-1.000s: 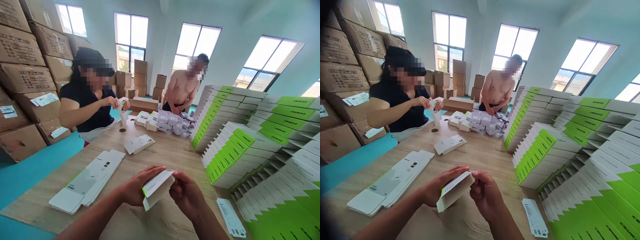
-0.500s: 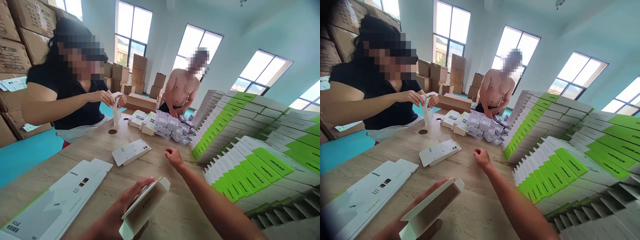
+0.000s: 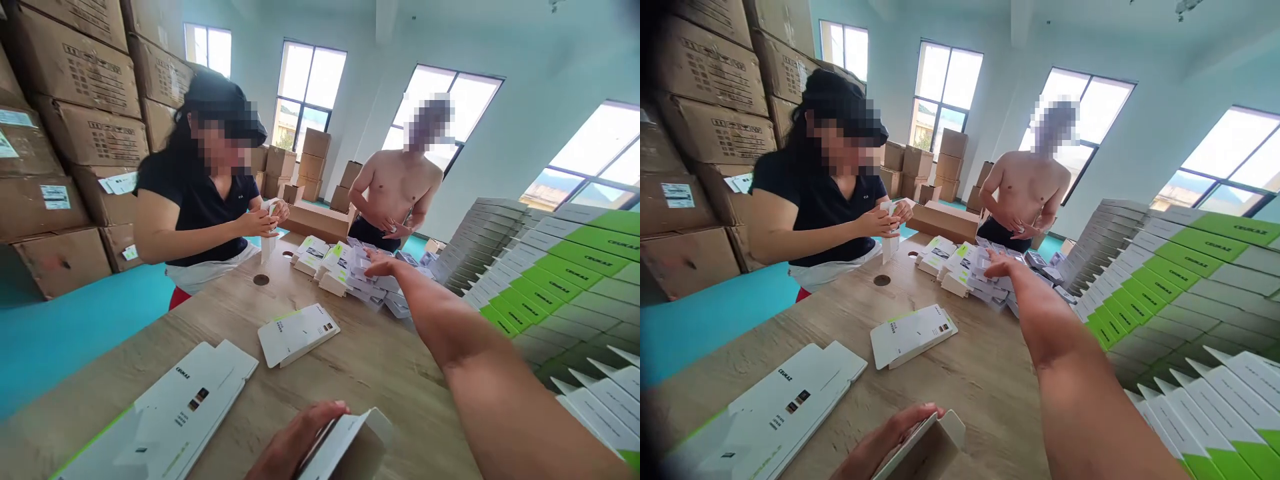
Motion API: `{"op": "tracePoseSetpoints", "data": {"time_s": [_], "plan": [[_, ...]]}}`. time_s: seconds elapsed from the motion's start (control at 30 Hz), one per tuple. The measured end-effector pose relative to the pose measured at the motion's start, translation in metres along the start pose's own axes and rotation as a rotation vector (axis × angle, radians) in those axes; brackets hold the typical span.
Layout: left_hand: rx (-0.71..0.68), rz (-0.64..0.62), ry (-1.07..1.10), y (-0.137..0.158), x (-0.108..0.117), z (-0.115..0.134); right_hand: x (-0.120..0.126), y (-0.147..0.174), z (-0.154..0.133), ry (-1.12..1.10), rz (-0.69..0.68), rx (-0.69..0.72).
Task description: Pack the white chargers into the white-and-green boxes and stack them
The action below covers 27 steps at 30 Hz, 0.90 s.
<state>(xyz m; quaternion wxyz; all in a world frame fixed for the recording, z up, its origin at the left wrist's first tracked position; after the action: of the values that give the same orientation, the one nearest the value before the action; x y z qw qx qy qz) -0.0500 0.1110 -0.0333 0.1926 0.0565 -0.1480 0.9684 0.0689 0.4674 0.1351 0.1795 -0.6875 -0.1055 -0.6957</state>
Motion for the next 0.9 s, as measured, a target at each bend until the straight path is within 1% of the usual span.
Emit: {"op": "tracePoseSetpoints", "data": {"time_s": [0.1,0.17,0.2,0.27,0.37,0.47,0.5,0.57,0.63,0.7,0.73,0.8,0.83,0.9], "plan": [[-0.005,0.055,-0.024,0.008,0.008,0.020,0.007,0.018,-0.010,0.047,0.008,0.047],[-0.031,0.116,-0.046,0.015,0.013,0.037,0.011,0.046,-0.018,0.057,0.031,0.090],[-0.058,0.136,-0.060,0.017,0.015,0.046,0.012,0.067,-0.022,0.058,0.045,0.106],[-0.135,0.143,-0.094,0.019,0.016,0.061,0.008,0.122,-0.031,0.055,0.061,0.113],[-0.237,0.104,-0.146,0.017,0.011,0.075,-0.015,0.232,-0.046,0.045,0.020,0.051],[-0.266,0.050,-0.178,0.016,0.004,0.081,-0.051,0.347,-0.061,0.039,-0.077,-0.123],[-0.272,0.026,-0.184,0.017,0.001,0.084,-0.062,0.380,-0.065,0.040,-0.109,-0.188],[-0.275,-0.024,-0.203,0.021,-0.006,0.089,-0.073,0.430,-0.073,-0.004,-0.142,-0.239],[-0.278,-0.072,-0.252,0.024,-0.012,0.097,-0.072,0.458,-0.075,-0.099,-0.131,-0.188],[-0.296,-0.161,-0.326,0.027,-0.021,0.107,-0.064,0.470,-0.071,-0.193,-0.135,-0.065],[-0.313,-0.215,-0.360,0.027,-0.025,0.114,-0.063,0.473,-0.067,-0.230,-0.170,0.004],[-0.329,-0.321,-0.422,0.026,-0.033,0.126,-0.066,0.478,-0.060,-0.297,-0.290,0.131],[-0.320,-0.361,-0.447,0.024,-0.035,0.131,-0.069,0.480,-0.057,-0.329,-0.335,0.174],[-0.271,-0.407,-0.490,0.019,-0.036,0.136,-0.073,0.486,-0.053,-0.376,-0.341,0.197]]}}
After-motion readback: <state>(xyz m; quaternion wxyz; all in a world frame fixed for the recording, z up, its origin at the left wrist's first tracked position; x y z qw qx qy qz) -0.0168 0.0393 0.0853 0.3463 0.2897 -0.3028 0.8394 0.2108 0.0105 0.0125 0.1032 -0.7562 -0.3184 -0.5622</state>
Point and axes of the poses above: each hand's wrist, its own y-axis away from the middle knuckle, its own x-axis out of the back of the hand, z = x × y, the point moved 7 cm from there along -y, towards the middle knuckle, and after that the axes turned 4 degrees about y, right-handed, at the moved point
